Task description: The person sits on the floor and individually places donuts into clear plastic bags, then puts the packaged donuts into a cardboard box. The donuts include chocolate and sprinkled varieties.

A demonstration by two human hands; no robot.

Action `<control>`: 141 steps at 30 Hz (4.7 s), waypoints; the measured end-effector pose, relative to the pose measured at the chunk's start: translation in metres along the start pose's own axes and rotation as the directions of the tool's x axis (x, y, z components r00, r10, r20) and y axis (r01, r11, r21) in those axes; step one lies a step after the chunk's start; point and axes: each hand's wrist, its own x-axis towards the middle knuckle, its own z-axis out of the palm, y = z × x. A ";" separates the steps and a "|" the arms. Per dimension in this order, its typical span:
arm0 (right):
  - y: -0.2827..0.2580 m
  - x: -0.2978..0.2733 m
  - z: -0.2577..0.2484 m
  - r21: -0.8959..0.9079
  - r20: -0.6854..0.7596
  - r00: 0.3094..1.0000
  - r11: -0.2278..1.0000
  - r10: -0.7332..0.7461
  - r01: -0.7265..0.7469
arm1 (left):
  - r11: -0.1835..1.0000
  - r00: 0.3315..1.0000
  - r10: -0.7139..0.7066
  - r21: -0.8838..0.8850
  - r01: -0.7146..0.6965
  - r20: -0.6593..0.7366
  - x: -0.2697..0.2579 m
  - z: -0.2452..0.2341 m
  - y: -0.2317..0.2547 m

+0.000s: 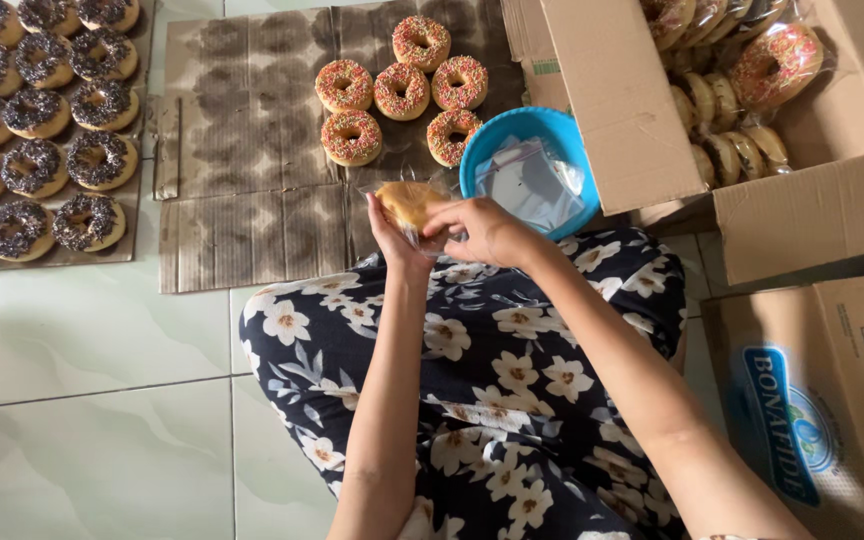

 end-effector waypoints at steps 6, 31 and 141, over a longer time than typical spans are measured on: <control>-0.015 0.000 -0.002 -0.064 -0.119 0.769 0.768 0.628 -0.637 | 0.997 1.000 -0.028 -0.068 0.028 -0.003 0.005 -0.009 0.000; -0.054 -0.022 0.010 0.196 0.199 0.939 0.928 0.279 -0.317 | 0.985 0.988 0.136 0.116 -0.127 -0.070 0.024 -0.017 0.015; 0.099 -0.095 -0.027 0.744 -0.566 0.494 0.667 0.660 -0.039 | 0.893 0.948 0.251 0.332 -0.304 0.194 -0.033 0.049 -0.017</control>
